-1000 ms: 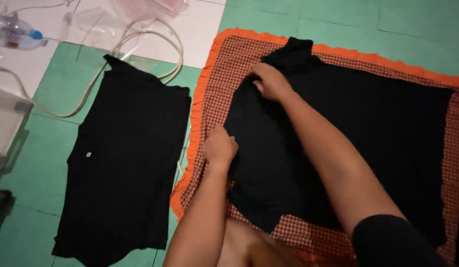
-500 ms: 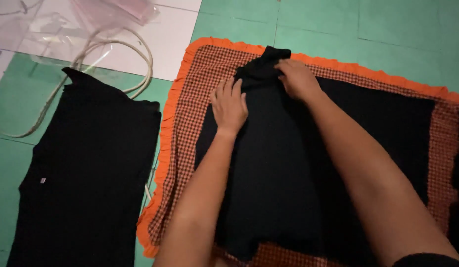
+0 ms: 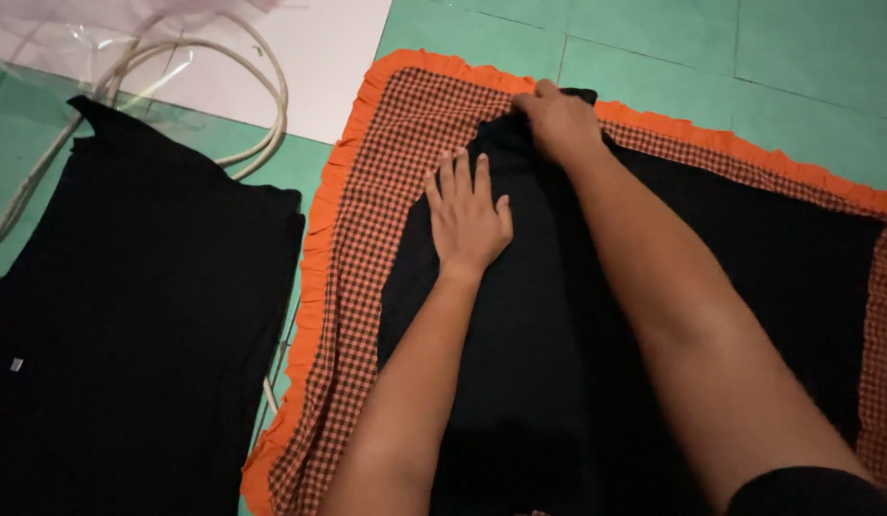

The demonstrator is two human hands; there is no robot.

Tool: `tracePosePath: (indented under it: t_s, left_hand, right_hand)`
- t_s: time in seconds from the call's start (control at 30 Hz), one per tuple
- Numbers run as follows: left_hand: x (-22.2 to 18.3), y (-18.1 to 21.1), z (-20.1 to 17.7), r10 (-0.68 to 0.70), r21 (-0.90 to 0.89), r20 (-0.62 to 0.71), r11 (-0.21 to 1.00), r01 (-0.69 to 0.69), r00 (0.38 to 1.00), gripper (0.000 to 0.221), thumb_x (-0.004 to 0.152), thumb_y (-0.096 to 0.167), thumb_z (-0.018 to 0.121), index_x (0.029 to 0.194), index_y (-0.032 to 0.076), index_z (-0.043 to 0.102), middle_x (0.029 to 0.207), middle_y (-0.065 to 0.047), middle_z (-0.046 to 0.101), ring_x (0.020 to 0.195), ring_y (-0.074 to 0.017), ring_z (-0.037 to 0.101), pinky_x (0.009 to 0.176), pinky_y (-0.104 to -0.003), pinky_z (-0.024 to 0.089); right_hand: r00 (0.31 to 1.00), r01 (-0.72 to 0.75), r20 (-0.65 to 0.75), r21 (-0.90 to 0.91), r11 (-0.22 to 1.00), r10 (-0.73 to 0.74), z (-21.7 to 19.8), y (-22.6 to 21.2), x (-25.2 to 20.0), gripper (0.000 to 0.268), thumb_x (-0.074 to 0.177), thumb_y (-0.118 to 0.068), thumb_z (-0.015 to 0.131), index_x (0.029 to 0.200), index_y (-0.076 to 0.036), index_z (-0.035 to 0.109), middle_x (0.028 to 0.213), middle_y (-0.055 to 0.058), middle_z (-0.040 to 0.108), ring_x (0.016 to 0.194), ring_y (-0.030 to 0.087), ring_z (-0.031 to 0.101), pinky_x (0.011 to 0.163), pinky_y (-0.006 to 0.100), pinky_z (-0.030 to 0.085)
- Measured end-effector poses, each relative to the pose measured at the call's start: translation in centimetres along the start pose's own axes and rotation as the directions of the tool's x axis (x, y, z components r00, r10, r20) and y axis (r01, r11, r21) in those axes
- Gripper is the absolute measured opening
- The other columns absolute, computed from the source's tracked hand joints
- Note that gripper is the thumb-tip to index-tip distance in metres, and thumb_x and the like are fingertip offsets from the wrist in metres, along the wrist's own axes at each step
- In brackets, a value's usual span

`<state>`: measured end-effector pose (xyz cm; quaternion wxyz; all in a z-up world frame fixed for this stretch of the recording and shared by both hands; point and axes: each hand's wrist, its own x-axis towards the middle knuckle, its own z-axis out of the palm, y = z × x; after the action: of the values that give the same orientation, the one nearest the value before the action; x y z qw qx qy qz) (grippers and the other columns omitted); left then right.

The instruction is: The person is smoothing and folding black t-shirts on a checkered mat on the floor.

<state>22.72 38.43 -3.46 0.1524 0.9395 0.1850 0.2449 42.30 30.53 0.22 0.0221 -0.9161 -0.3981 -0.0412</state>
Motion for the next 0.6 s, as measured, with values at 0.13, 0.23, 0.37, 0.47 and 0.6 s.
tracePosePath:
  t_s: [0.13,0.23,0.37,0.47,0.6]
  left_hand:
    - [0.0,0.0,-0.1,-0.002,-0.007,-0.009,1.000,0.002,1.000,0.069,0.086,0.035,0.062,0.145,0.001,0.052,0.156,-0.023,0.044,0.149,-0.0420,0.033,0.123,-0.058,0.020]
    - [0.0,0.0,0.0,0.000,0.029,-0.019,1.000,0.001,1.000,0.073,0.087,0.038,0.064,0.148,0.000,0.050,0.159,-0.019,0.043,0.151,-0.0407,0.031,0.124,-0.058,0.020]
    - [0.1,0.0,0.3,-0.033,0.082,0.020,0.996,0.031,0.999,0.079,0.087,0.042,0.059,0.150,-0.004,0.047,0.163,-0.020,0.035,0.153,-0.0398,0.024,0.123,-0.059,0.017]
    - [0.4,0.0,0.3,-0.059,0.098,0.064,0.994,0.053,0.996,0.085,0.086,0.046,0.057,0.152,-0.006,0.042,0.164,-0.022,0.032,0.154,-0.0415,0.022,0.124,-0.061,0.014]
    - [0.6,0.0,0.1,-0.063,0.115,0.084,0.992,0.053,0.995,0.087,0.085,0.047,0.056,0.152,-0.007,0.041,0.163,-0.023,0.033,0.153,-0.0429,0.024,0.123,-0.062,0.014]
  right_hand:
    - [0.994,-0.078,-0.084,-0.029,0.996,0.076,0.3,1.1,2.0,0.018,0.096,-0.015,0.060,0.106,-0.012,0.074,0.109,0.018,0.061,0.082,0.047,0.066,0.073,0.055,0.056]
    - [0.908,0.029,-0.417,0.172,0.985,0.046,0.4,1.9,3.3,0.018,0.094,-0.007,0.057,0.100,-0.004,0.074,0.100,0.022,0.064,0.080,0.045,0.062,0.071,0.051,0.053]
    - [0.862,0.109,-0.506,0.218,0.970,0.017,1.8,2.8,4.4,0.015,0.088,0.001,0.067,0.100,-0.002,0.075,0.104,0.018,0.058,0.086,0.036,0.061,0.078,0.043,0.054]
    - [0.920,0.194,-0.382,0.258,0.947,-0.085,2.9,4.2,4.0,0.042,0.085,0.001,0.077,0.125,-0.002,0.067,0.131,0.022,0.046,0.113,0.041,0.055,0.097,0.045,0.049]
    - [0.947,0.223,-0.294,0.325,0.919,-0.126,-1.5,4.1,1.3,0.067,0.081,0.010,0.072,0.146,-0.004,0.058,0.150,0.022,0.046,0.131,0.043,0.051,0.108,0.045,0.044]
